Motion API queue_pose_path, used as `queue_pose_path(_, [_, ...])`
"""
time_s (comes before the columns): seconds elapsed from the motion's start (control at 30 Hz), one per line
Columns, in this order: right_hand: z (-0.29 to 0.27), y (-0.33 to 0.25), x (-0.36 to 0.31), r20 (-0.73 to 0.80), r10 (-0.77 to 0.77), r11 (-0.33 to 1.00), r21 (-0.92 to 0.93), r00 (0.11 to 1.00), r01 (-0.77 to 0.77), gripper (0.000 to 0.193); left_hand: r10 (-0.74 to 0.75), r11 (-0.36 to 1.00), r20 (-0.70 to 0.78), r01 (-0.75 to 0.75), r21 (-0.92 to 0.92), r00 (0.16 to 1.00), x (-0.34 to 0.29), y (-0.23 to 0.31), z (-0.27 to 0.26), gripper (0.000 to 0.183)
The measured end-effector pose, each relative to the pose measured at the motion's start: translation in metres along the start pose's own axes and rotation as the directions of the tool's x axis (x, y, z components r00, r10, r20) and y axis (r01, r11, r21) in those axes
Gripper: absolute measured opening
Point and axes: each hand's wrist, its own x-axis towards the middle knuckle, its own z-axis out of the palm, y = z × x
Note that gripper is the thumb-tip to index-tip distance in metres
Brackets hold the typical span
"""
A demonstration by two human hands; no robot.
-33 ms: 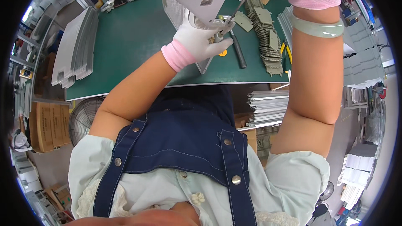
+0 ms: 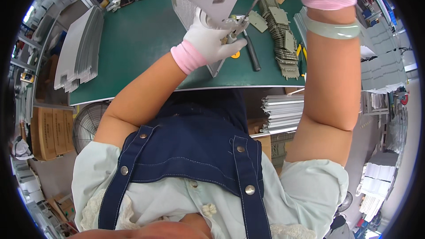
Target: The person assembles air filter units by placing a mesh screen onto a workbench, positioning a plastic frame over it, and securing the components using a handheld stapling tool. The process is repeated for multiple units, with the person handling the mesh, frames, and stapler throughout the clip.
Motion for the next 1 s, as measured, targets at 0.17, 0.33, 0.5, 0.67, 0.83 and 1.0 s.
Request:
queue_pose_path(0.17, [-0.033,0.027,0.017,-0.160,0.138,0.990,-0.018,0.977,-0.143,0.030,0.040,0.998,-0.038,-0.038,0.044,0.998,0.007,0.003,-0.004,0.038])
queue_pose_path(0.33, [-0.062,0.039,0.037,-0.217,0.244,0.967,-0.012,0.945,-0.253,0.034,0.055,0.998,-0.003,-0.055,0.033,0.998,0.005,-0.003,-0.001,0.041])
queue_pose_path(0.5, [-0.058,0.041,0.033,-0.146,0.259,0.965,-0.002,0.955,-0.262,0.034,0.086,0.996,-0.075,-0.083,0.039,0.993,0.002,-0.008,0.003,0.037])
queue_pose_path(0.67, [-0.022,0.023,0.032,-0.063,0.069,0.998,0.008,0.996,-0.069,0.024,0.037,0.999,0.046,-0.036,-0.011,0.998,0.013,0.006,-0.014,0.038])
queue_pose_path(0.83, [0.012,-0.043,0.040,-0.095,-0.317,0.828,-0.512,0.944,0.227,0.016,0.042,0.997,0.237,-0.056,0.051,0.971,0.026,0.010,-0.034,0.032])
queue_pose_path(1.0, [0.008,-0.047,0.045,0.010,-0.528,0.651,-0.638,0.849,0.412,0.017,0.104,0.991,0.301,-0.124,0.047,0.948,0.025,0.002,-0.031,0.038])
